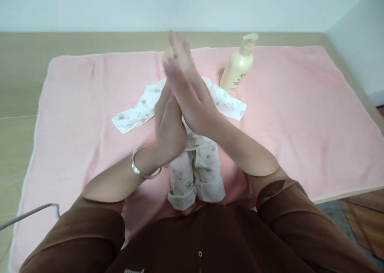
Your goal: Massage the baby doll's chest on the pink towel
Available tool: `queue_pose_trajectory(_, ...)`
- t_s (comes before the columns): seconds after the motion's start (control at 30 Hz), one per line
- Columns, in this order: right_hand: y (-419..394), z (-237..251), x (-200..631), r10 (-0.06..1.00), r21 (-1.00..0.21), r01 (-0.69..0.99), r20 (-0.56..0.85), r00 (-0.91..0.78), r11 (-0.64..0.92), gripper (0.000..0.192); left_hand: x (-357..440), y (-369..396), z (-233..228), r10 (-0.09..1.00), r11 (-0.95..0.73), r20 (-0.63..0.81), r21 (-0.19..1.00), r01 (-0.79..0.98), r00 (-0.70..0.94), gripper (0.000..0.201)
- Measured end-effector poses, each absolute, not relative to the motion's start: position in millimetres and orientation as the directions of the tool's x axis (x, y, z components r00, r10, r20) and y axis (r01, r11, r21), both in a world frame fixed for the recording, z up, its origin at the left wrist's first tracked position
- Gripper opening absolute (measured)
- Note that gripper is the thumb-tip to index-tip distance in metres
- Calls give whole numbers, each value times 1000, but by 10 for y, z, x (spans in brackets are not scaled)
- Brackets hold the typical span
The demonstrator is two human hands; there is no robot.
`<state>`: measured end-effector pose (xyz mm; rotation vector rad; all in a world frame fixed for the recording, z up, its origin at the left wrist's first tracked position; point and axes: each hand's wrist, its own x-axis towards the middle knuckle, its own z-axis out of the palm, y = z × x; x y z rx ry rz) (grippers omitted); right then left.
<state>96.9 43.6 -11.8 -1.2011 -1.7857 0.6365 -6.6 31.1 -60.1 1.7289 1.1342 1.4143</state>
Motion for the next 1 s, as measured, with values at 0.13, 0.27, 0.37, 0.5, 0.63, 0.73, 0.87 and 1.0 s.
queue_pose_trajectory(0.13, 744, -458, 1004, 935, -758, 548, 264, -236, 353, 50, -125, 721, -874, 796, -547, 606, 721, 425, -3, 45)
queue_pose_trajectory(0.27, 911, -829, 1085, 913, -658, 634, 328, -243, 405, 48, -198, 1016, -1283, 738, -600, 675, 647, 470, 12, 46)
queue_pose_trajectory(0.37, 948, -1035, 1140, 903, -565, 712, 344, -257, 417, 51, -239, 1084, -1483, 753, -618, 650, 644, 450, 103, 40)
queue_pose_trajectory(0.5, 954, -1153, 1163, 894, -501, 757, 374, -248, 419, 52, -276, 1065, -1536, 765, -609, 634, 654, 449, 114, 46)
queue_pose_trajectory(0.63, 937, -1174, 1155, 887, -461, 779, 381, -260, 426, 49, -287, 1060, -1500, 815, -546, 575, 722, 424, 69, 60)
queue_pose_trajectory(0.73, 918, -1177, 1154, 859, -416, 775, 408, -308, 475, 48, -283, 1078, -1490, 812, -555, 574, 707, 440, 102, 63)
queue_pose_trajectory(0.87, 897, -1174, 1163, 850, -388, 781, 411, -329, 490, 48, -293, 1090, -1493, 803, -566, 586, 698, 438, 103, 62)
queue_pose_trajectory(1.0, 866, -1138, 1162, 854, -401, 774, 398, -334, 490, 45, -333, 1067, -1507, 773, -605, 621, 657, 450, 132, 57)
